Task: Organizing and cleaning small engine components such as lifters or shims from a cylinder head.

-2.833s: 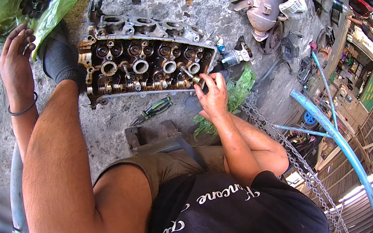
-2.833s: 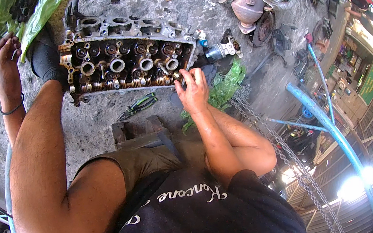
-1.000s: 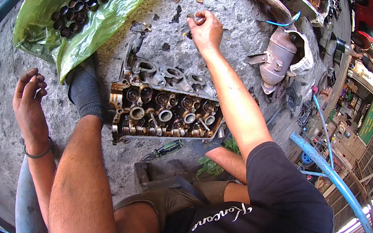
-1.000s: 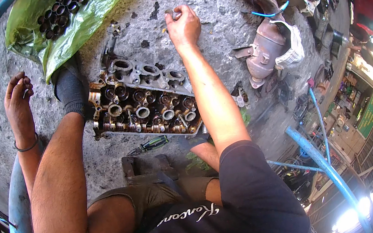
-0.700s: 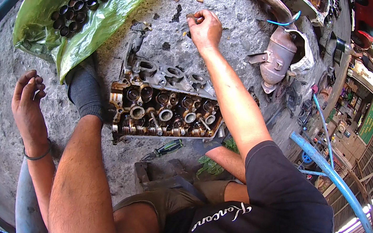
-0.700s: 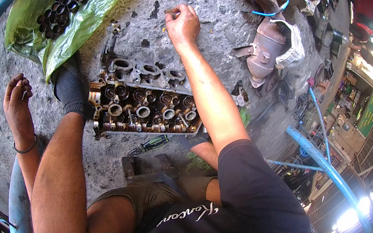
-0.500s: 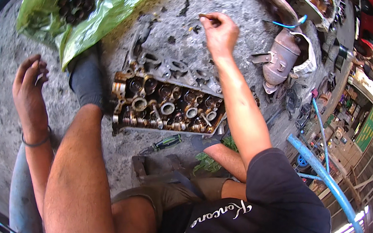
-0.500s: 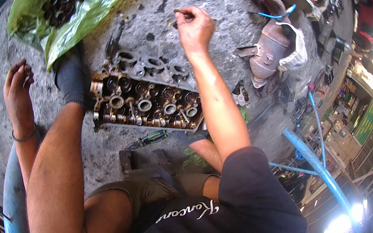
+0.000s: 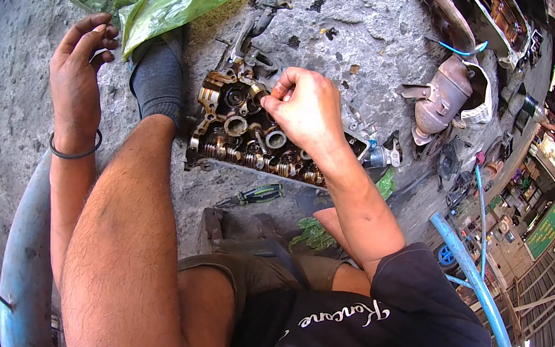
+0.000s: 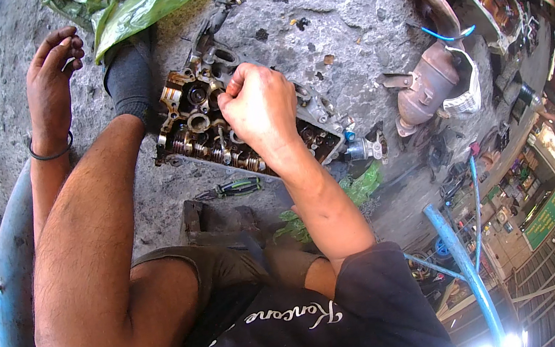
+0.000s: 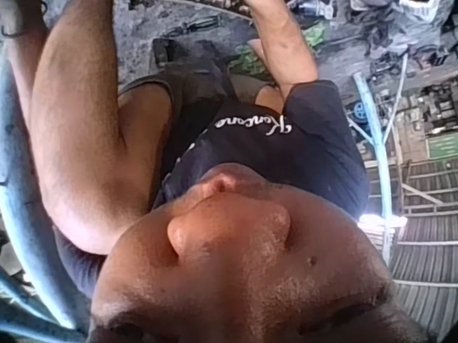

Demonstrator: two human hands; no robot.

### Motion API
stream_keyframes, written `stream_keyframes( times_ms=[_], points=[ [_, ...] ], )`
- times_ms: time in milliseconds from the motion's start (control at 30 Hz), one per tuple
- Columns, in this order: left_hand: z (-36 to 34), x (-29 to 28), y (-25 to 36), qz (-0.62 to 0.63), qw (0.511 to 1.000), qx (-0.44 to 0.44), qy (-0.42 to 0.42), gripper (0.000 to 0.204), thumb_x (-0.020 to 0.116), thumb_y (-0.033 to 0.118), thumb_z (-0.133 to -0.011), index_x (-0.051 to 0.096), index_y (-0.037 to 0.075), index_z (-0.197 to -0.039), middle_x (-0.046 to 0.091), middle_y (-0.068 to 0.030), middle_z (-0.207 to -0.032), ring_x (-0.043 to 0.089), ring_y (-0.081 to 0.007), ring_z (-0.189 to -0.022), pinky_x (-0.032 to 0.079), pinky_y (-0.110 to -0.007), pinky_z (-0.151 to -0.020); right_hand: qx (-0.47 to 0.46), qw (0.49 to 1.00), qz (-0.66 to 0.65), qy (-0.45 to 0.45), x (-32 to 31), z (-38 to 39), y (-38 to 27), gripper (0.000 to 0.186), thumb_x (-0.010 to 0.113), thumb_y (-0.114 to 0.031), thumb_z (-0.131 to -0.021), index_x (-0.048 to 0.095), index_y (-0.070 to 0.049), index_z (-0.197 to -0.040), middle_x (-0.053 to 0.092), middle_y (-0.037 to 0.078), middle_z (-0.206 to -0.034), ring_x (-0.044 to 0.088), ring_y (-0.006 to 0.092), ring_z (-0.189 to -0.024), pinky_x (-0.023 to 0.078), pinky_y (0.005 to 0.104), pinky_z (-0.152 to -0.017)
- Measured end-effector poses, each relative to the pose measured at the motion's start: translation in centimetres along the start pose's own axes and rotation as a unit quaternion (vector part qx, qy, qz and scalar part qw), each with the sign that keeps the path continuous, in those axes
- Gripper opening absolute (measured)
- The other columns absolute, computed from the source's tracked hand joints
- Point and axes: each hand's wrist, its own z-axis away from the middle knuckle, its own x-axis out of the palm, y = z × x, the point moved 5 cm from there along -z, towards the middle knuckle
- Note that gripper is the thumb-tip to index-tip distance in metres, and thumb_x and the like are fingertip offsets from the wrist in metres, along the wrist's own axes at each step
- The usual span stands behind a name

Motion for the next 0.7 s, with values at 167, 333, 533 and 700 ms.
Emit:
stream_keyframes(
  times_ms=[167, 333, 533, 700],
  points=[
    [0.0, -1.0, 0.3, -0.007, 1.000, 0.007, 0.006, 0.024, 0.053, 0.012, -0.097, 0.063, -0.001, -0.115, 0.066, -0.0041, -0.095, 0.059, -0.0105, -0.085, 0.045, -0.024, -0.077, 0.009, 0.999, 0.024, -0.025, 0.4, -0.8, -0.4, 0.018, 0.075, -0.016, -0.069, 0.061, -0.005, -0.071, 0.066, 0.014, -0.069, 0.067, 0.0329, -0.070, 0.052, 0.0416, -0.068],
    [0.1, -1.1, 0.7, -0.011, 1.000, -0.003, 0.019, 0.025, 0.053, 0.012, -0.098, 0.063, -0.001, -0.116, 0.066, -0.0042, -0.096, 0.059, -0.0104, -0.086, 0.045, -0.023, -0.077, -0.057, 0.996, -0.061, 0.011, -0.7, 1.0, -0.5, 0.018, 0.073, -0.013, -0.072, 0.059, -0.004, -0.078, 0.059, 0.011, -0.082, 0.060, 0.0299, -0.076, 0.050, 0.0407, -0.071],
    [0.1, -1.3, 0.2, -0.009, 1.000, 0.007, 0.005, 0.025, 0.052, 0.013, -0.098, 0.063, -0.001, -0.116, 0.066, -0.0039, -0.095, 0.059, -0.0102, -0.086, 0.046, -0.023, -0.077, -0.289, 0.946, 0.098, 0.111, 0.9, 4.1, -1.1, 0.027, 0.072, -0.012, -0.071, 0.067, -0.005, -0.097, 0.055, 0.012, -0.100, 0.055, 0.0277, -0.091, 0.047, 0.0385, -0.076],
    [0.0, -1.4, 0.6, -0.012, 1.000, 0.004, 0.015, 0.025, 0.053, 0.013, -0.097, 0.063, -0.001, -0.115, 0.065, -0.0041, -0.096, 0.058, -0.0103, -0.085, 0.046, -0.024, -0.077, -0.305, 0.933, 0.128, 0.139, 1.9, 4.1, -1.3, 0.030, 0.073, -0.016, -0.073, 0.066, -0.005, -0.100, 0.057, 0.010, -0.103, 0.054, 0.0263, -0.093, 0.045, 0.0385, -0.075]
  ],
)
